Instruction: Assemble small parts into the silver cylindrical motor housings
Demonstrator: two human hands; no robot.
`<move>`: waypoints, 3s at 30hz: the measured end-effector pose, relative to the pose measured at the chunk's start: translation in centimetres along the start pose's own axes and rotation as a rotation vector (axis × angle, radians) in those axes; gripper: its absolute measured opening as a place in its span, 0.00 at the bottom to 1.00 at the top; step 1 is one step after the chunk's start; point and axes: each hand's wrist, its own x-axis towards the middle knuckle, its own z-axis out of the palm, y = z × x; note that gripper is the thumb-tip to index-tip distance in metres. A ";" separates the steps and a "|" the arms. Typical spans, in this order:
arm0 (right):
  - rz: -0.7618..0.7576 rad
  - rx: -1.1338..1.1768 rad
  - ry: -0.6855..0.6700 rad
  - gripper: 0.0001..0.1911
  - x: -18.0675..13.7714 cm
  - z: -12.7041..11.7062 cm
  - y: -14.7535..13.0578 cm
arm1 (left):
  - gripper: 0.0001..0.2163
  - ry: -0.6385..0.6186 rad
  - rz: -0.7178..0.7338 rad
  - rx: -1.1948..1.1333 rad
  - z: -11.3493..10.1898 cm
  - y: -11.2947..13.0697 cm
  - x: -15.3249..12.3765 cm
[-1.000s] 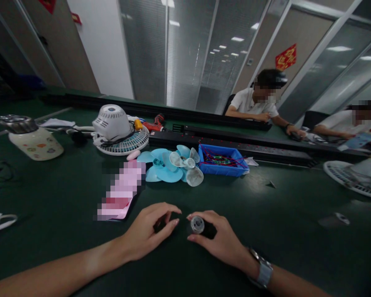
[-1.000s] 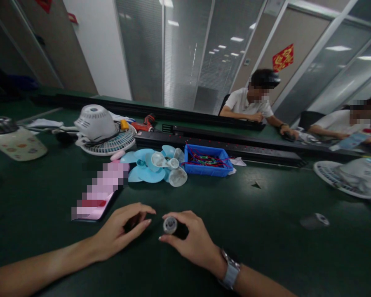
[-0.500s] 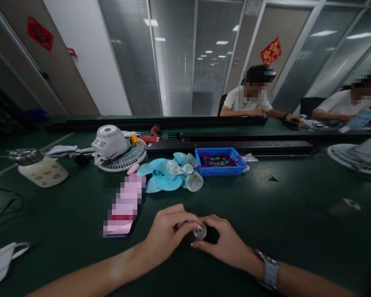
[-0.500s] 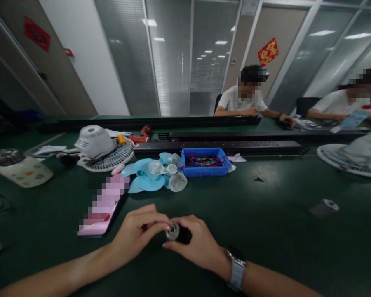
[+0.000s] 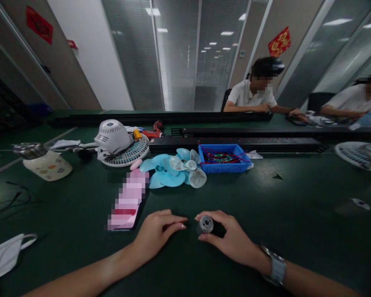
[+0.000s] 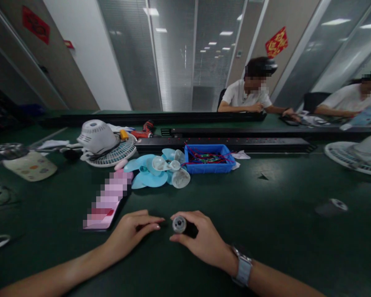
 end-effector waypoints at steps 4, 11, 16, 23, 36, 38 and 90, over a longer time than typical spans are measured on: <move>0.030 -0.048 0.294 0.20 0.7 -4.4 3.2 | 0.17 0.079 -0.094 -0.105 -0.4 0.4 -0.1; 0.199 -0.207 0.725 0.30 1.9 -12.4 12.6 | 0.18 0.118 -0.163 -0.219 -0.6 0.2 -0.1; 0.204 -0.285 0.738 0.34 1.8 -12.6 13.4 | 0.18 0.125 -0.150 -0.231 -0.6 0.1 0.0; -0.251 -0.639 0.655 0.25 0.6 -6.5 3.2 | 0.17 0.136 -0.172 -0.263 -0.5 -0.2 0.0; -0.222 -0.327 -0.103 0.07 4.0 1.8 -0.6 | 0.17 0.133 -0.144 -0.220 -0.5 0.2 0.0; -0.243 -0.320 0.031 0.08 3.7 -1.0 -0.1 | 0.18 0.128 -0.149 -0.217 -0.6 0.2 0.0; 0.075 -0.180 0.315 0.23 0.1 -6.1 3.7 | 0.17 0.078 -0.068 -0.157 -0.6 0.5 -0.1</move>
